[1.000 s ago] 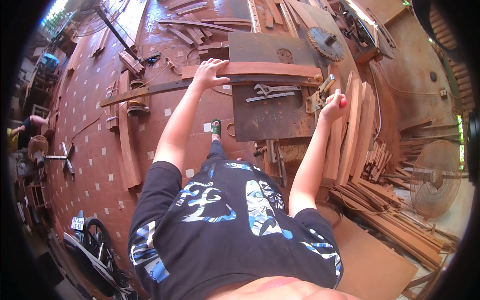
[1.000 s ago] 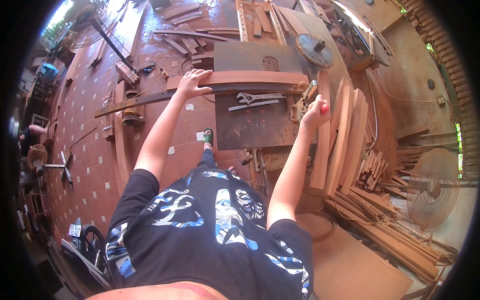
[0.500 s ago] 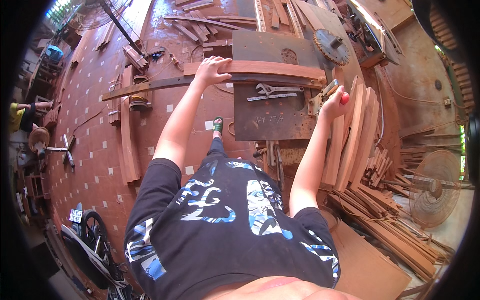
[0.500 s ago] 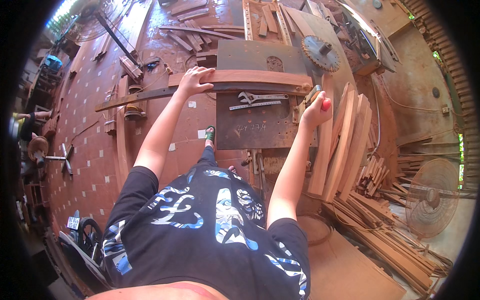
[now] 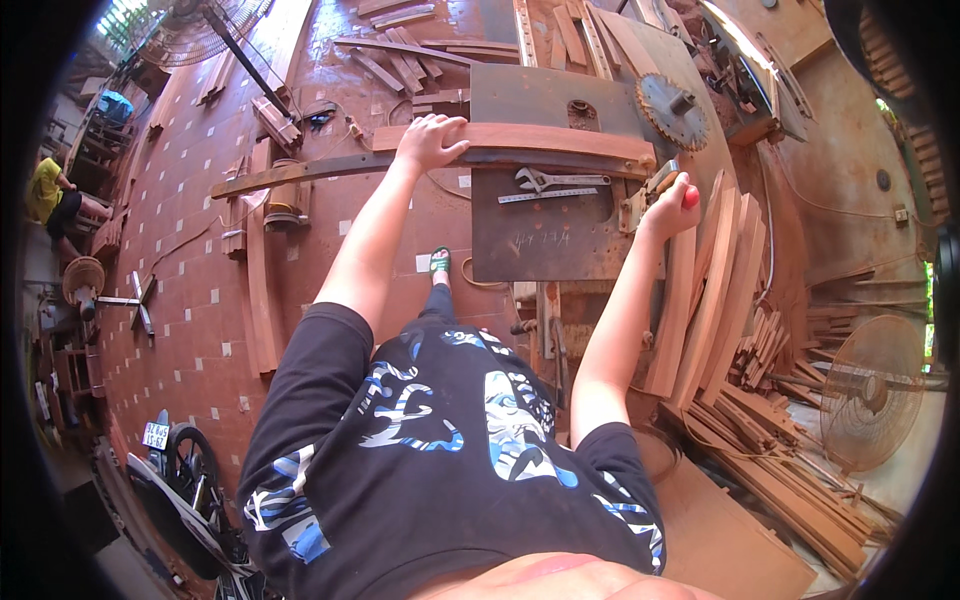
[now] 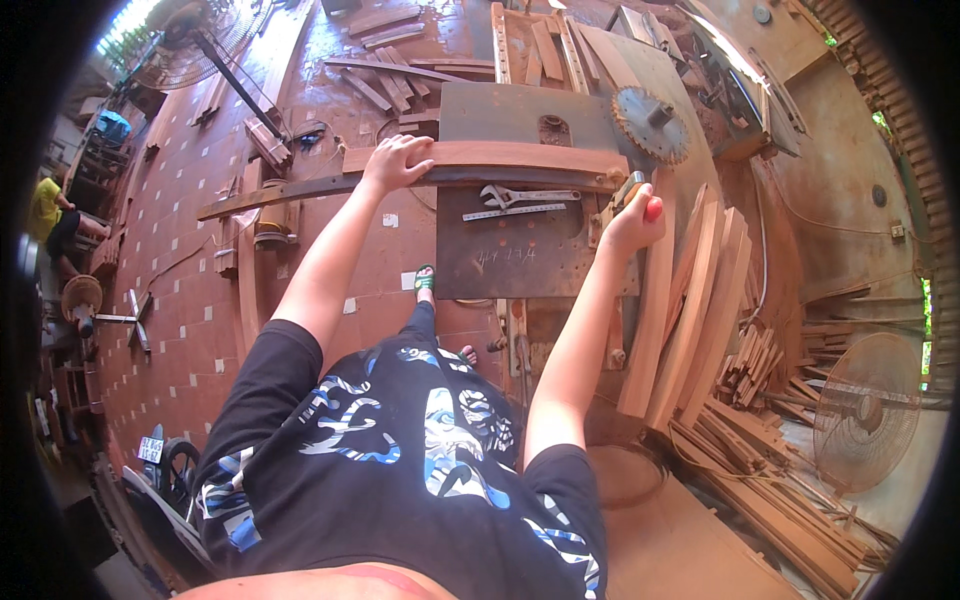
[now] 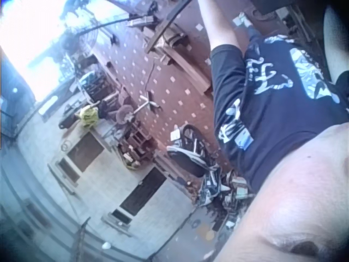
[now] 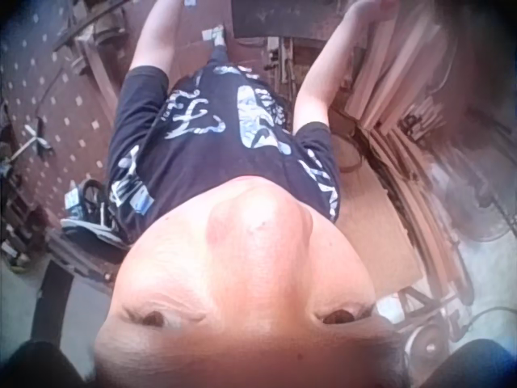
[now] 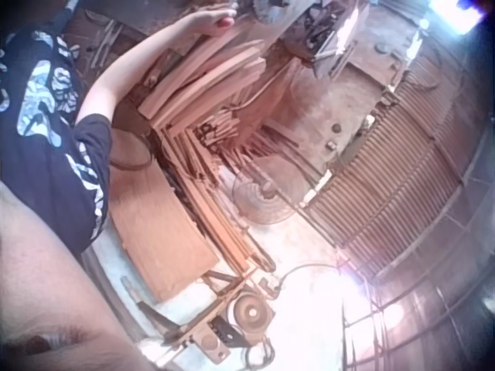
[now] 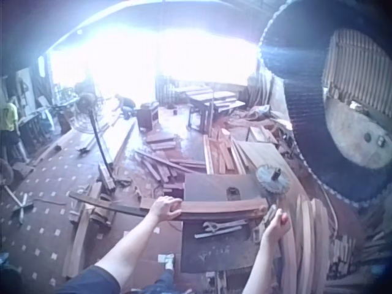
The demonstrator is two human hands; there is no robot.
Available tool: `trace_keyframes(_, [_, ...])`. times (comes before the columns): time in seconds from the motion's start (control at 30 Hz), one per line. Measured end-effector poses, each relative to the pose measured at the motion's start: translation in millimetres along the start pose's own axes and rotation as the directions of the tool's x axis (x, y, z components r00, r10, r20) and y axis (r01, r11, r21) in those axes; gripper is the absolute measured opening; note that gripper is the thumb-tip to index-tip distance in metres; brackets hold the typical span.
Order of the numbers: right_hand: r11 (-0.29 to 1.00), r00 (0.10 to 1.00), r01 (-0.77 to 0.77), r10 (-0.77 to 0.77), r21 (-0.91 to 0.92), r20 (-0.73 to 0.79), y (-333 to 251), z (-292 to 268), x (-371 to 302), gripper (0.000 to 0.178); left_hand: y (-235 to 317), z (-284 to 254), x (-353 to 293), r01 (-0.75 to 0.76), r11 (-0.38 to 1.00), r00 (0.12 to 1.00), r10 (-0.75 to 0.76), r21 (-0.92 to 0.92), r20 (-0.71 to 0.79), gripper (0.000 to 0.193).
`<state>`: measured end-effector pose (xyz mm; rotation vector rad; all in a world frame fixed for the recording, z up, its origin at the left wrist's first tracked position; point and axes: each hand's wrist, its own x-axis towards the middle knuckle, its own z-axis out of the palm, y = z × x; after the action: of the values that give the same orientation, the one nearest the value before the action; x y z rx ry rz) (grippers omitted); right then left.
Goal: The person sands a long wooden plank on a table saw using a red sanding block. They repeatedly rub the block along the plank's surface, flip the plank, and continue sanding different sections.
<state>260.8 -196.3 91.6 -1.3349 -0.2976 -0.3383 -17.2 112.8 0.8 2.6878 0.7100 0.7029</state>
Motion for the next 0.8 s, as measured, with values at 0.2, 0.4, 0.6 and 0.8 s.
trace_keyframes(0.2, [1.0,1.0,0.01,-0.011,-0.009,-0.024,10,36,14,0.04,-18,3,35,0.015,0.999,0.999,-0.017,0.043,0.046,0.054])
trace_keyframes(0.4, [0.997,1.0,0.016,-0.017,0.07,0.012,38,77,35,0.036,-45,12,73,0.035,0.995,0.999,-0.038,0.089,0.031,0.054])
trace_keyframes(0.6, [0.998,0.998,0.056,-0.056,0.013,0.002,64,124,56,0.036,-73,16,120,0.054,0.992,0.996,-0.061,0.115,0.062,0.055])
trace_keyframes(0.8, [0.997,0.996,0.073,-0.073,-0.007,0.044,95,167,88,0.038,-102,28,172,0.048,0.994,0.998,-0.052,0.101,0.042,0.055])
